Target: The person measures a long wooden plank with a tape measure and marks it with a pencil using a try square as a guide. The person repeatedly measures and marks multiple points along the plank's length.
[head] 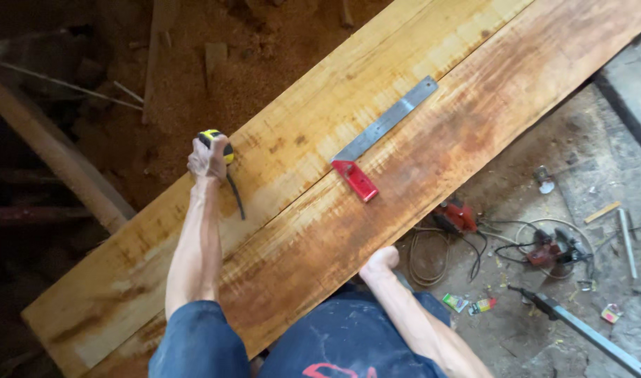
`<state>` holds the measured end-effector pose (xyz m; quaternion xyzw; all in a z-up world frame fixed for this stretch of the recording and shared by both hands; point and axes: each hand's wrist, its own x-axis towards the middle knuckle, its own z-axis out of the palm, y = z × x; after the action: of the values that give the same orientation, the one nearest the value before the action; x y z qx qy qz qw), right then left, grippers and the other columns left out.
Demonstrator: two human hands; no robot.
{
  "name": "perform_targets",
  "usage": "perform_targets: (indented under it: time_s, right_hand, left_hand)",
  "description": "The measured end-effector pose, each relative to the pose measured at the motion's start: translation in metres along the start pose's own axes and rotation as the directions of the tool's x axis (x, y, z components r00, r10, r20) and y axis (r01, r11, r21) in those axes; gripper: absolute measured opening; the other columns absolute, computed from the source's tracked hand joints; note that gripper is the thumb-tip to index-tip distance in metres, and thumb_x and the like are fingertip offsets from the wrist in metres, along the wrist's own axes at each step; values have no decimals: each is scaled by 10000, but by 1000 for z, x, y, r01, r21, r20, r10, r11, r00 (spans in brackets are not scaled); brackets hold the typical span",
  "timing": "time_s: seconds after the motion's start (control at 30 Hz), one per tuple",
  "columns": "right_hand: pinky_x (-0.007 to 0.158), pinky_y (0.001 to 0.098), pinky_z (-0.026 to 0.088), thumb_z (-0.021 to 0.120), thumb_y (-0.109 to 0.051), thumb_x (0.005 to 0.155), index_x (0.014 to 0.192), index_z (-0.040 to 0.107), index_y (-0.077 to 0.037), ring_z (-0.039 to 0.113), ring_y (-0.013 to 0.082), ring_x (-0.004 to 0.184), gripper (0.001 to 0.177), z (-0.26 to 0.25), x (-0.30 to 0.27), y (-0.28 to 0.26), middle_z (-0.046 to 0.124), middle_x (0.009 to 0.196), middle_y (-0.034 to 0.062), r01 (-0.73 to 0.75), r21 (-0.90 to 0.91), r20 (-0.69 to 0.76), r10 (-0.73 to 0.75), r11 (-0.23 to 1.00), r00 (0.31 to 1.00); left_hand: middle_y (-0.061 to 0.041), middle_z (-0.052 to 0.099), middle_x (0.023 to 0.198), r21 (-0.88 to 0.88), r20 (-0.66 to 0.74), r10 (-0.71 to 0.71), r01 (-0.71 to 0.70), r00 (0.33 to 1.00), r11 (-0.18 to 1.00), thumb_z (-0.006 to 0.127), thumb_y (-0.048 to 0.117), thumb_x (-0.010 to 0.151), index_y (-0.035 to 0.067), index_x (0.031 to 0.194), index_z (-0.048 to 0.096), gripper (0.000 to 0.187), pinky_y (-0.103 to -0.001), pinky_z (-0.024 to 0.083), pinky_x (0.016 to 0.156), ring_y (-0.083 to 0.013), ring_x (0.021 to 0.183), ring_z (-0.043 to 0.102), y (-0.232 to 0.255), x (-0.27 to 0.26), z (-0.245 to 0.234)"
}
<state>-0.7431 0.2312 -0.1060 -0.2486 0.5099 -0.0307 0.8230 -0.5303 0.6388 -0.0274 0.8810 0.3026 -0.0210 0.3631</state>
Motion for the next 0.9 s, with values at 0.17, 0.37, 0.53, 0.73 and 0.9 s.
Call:
perform_targets:
  time_s: [0.17,0.37,0.53,0.73,0.9]
  right_hand:
    - [1071,479,476,294,-276,971,1352,604,-60,565,391,1269,537,14,-6,-1,610,1422,169,-19,15,-45,20,1000,999]
    - [976,428,480,412,-240,963,1239,623,-42,570,318,1127,400,6,13,1,624,1260,126,-9,-19,-40,8,1000,999]
    - [883,379,481,526,-213,959,1130,639,-21,567,250,992,280,-23,25,-2,632,1107,86,12,-116,-70,-21,993,997]
    - [771,322,482,664,-180,953,998,657,4,564,168,831,190,16,49,-112,642,925,38,505,-489,-41,-596,712,802]
    - [565,243,376,707,-141,840,974,700,-87,463,67,629,145,53,-20,-164,574,771,-54,469,-572,582,-70,673,810]
  left_hand:
    - [-310,697,1074,82,-17,-16,18,1000,996,604,658,753,55,1255,554,786,-546,466,974,-502,1060,649,10,0,2]
    - [-340,681,1082,196,19,-29,24,999,980,620,674,763,26,1270,523,828,-571,472,958,-527,1055,643,7,11,20]
    - [-220,695,1005,-107,-159,70,-88,985,990,712,556,721,10,1173,581,720,-476,556,792,-370,887,685,7,-16,23]
    - [-52,603,948,-622,-159,179,-239,971,746,674,244,776,45,1143,530,442,-326,527,728,-172,829,597,33,-150,46]
    - [-20,659,849,-601,427,283,37,859,798,674,253,755,77,966,662,275,-284,512,704,-126,774,607,83,-296,103]
